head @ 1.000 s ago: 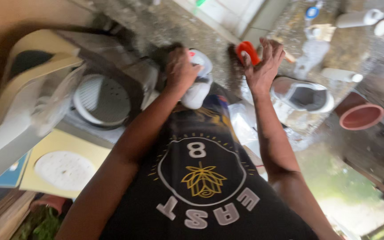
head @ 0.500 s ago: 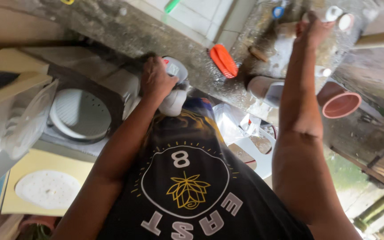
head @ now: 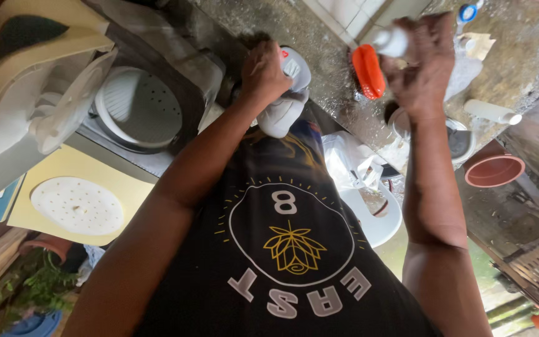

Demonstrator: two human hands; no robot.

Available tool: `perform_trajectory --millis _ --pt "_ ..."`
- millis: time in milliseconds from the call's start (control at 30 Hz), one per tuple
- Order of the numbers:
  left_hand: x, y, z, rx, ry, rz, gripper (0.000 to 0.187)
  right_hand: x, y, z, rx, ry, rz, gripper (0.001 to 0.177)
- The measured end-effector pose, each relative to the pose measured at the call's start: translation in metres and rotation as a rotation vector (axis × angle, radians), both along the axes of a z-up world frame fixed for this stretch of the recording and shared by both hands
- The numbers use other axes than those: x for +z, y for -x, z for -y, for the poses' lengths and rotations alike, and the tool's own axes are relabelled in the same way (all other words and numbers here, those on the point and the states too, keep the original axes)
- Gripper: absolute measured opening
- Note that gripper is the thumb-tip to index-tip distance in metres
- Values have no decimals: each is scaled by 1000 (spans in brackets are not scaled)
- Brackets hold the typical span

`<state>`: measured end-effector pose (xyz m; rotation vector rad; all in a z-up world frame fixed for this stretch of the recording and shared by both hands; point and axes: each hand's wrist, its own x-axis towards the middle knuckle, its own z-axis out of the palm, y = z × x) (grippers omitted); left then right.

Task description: The person cleans the surface of a white shoe by applying liquid from a bottle and scrubbing it with an orange brush and a green toothbrush.

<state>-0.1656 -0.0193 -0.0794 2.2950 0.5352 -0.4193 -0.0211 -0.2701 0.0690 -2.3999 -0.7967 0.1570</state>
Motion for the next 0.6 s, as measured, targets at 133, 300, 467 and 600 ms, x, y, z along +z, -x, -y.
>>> perform_trajectory --millis 133,300,467,600 --pt "-12 0 -5 -34 14 -20 48 8 13 -31 164 282 31 47" --pt "-21 0 -8 -17 27 -10 57 19 22 -55 352 468 328 55" --pt "-25 2 -8 5 32 18 52 33 29 -75 424 360 327 55" --pt "-18 -1 -9 21 36 16 63 39 33 -86 444 366 290 53"
